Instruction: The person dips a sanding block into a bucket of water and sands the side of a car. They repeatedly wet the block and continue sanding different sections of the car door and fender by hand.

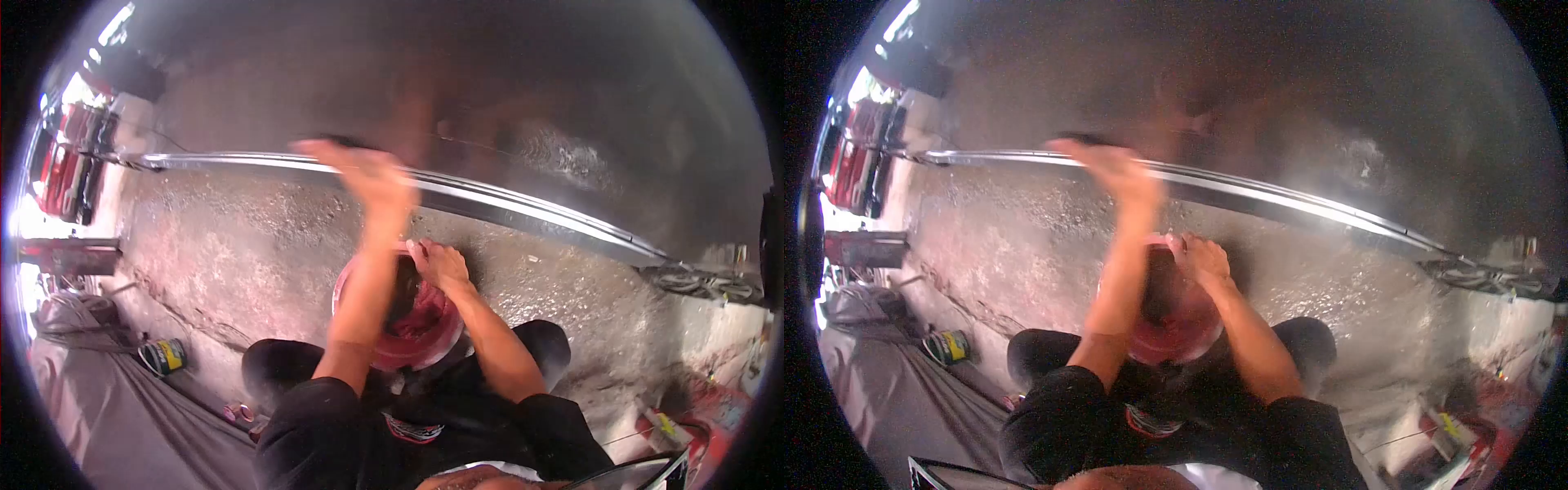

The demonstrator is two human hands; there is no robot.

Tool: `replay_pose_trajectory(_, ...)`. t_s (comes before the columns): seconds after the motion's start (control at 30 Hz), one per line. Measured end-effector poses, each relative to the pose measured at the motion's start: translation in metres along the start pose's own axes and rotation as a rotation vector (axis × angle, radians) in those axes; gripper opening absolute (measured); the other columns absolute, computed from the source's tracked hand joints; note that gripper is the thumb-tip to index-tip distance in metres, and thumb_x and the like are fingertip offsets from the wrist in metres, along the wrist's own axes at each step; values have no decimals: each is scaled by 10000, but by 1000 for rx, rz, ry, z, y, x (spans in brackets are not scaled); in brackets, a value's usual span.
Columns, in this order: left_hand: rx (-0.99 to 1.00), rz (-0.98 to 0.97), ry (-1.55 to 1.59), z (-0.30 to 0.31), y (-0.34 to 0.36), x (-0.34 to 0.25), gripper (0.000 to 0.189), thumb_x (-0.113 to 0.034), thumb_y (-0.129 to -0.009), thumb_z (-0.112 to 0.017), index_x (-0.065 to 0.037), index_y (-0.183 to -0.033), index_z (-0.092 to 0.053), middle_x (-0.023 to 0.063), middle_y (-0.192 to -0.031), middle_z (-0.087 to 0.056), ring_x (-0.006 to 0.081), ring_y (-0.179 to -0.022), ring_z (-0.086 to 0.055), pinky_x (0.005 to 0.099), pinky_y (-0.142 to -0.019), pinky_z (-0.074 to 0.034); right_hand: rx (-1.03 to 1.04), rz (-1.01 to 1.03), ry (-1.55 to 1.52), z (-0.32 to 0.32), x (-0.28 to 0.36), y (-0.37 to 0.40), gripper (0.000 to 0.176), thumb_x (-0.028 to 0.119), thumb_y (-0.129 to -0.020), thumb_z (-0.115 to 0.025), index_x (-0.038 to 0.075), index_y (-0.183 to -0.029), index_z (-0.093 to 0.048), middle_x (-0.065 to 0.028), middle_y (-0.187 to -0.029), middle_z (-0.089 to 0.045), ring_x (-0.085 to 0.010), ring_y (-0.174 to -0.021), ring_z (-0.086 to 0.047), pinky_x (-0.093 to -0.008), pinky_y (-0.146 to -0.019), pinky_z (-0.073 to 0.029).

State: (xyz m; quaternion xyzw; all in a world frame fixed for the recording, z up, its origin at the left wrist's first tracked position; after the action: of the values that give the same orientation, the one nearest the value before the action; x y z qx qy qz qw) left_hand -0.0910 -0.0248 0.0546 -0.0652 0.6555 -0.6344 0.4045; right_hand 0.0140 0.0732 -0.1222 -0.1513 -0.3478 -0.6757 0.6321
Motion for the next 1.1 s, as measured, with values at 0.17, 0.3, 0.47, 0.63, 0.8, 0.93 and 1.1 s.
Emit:
replay_pose_trajectory(0.17, -50, 910, -22, 89, -78, 198, 767, -522, -1013, -187, 43, -1495, 8, 241, -1571, 8, 308, -1453, -150, 370, -1185, -142, -34, -52, -140, 14, 8, 2, 551, 520, -941, -424, 31, -975, -676, -267, -922, -669, -442, -927, -640, -519, -837, -493)
replay_pose_trajectory(0.3, -2, 953, -32, 81, -38, 196, 793, -577, -992, -238, 87, -1422, -295, 291, -1455, -325, 348, -1323, -382, 421, -1080, -305, 44, -84, -93, 6, 7, -9, 566, 544, -924, -444, 34, -1003, -677, -255, -955, -674, -431, -961, -637, -509, -853, -495)
replay_pose_trajectory(0.47, -23, 988, -29, 109, 74, 137, 522, -414, -990, -461, 65, -1149, -594, 157, -1083, -638, 250, -969, -615, 356, -844, -482, -22, 0, -69, 2, 22, -21, 550, 539, -890, -511, 41, -1067, -663, -240, -923, -683, -404, -928, -654, -488, -851, -504)
replay_pose_trajectory(0.63, 42, 1392, 484, 111, 143, 101, 245, -156, -966, -512, 22, -1115, -593, 98, -1032, -634, 235, -964, -611, 349, -811, -514, -7, 387, -505, 20, 102, -21, 737, 642, -877, -477, -8, -1211, -574, -258, -968, -669, -391, -909, -662, -441, -823, -510)
replay_pose_trajectory(0.8, 239, 1634, 764, 97, 98, 65, 251, -156, -950, -541, 32, -1106, -602, 90, -1028, -631, 186, -949, -615, 334, -843, -490, 79, -14, -1268, 13, 98, -38, 694, 578, -914, -512, -12, -1279, -519, -203, -1086, -645, -263, -914, -647, -387, -705, -529)
replay_pose_trajectory(0.93, 595, 1183, 137, 108, 82, 70, 369, -299, -948, -578, 27, -1120, -610, 87, -1007, -650, 189, -898, -621, 327, -786, -490, 297, 64, -615, 0, 93, -64, 529, 461, -948, -517, 39, -1264, -551, -156, -1179, -621, -314, -841, -661, -367, -620, -559)
replay_pose_trajectory(1.1, 595, 879, -293, 113, 102, 105, 534, -480, -964, -490, 27, -1070, -619, 137, -892, -672, 263, -782, -613, 362, -717, -478, 677, -11, -226, 14, 84, -6, 413, 276, -986, -431, 15, -1295, -517, -192, -1239, -585, -343, -769, -689, -373, -497, -595)
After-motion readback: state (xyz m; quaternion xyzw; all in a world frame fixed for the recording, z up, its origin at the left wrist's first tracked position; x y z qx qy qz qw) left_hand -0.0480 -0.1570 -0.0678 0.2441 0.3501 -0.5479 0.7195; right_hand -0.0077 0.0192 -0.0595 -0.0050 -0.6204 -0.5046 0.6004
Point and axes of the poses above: each hand's wrist, its own y-axis away from the middle knuckle, its own z-axis out of the back of the hand, x = y × z, the point moved 6 cm from there along -y, towards the middle knuckle
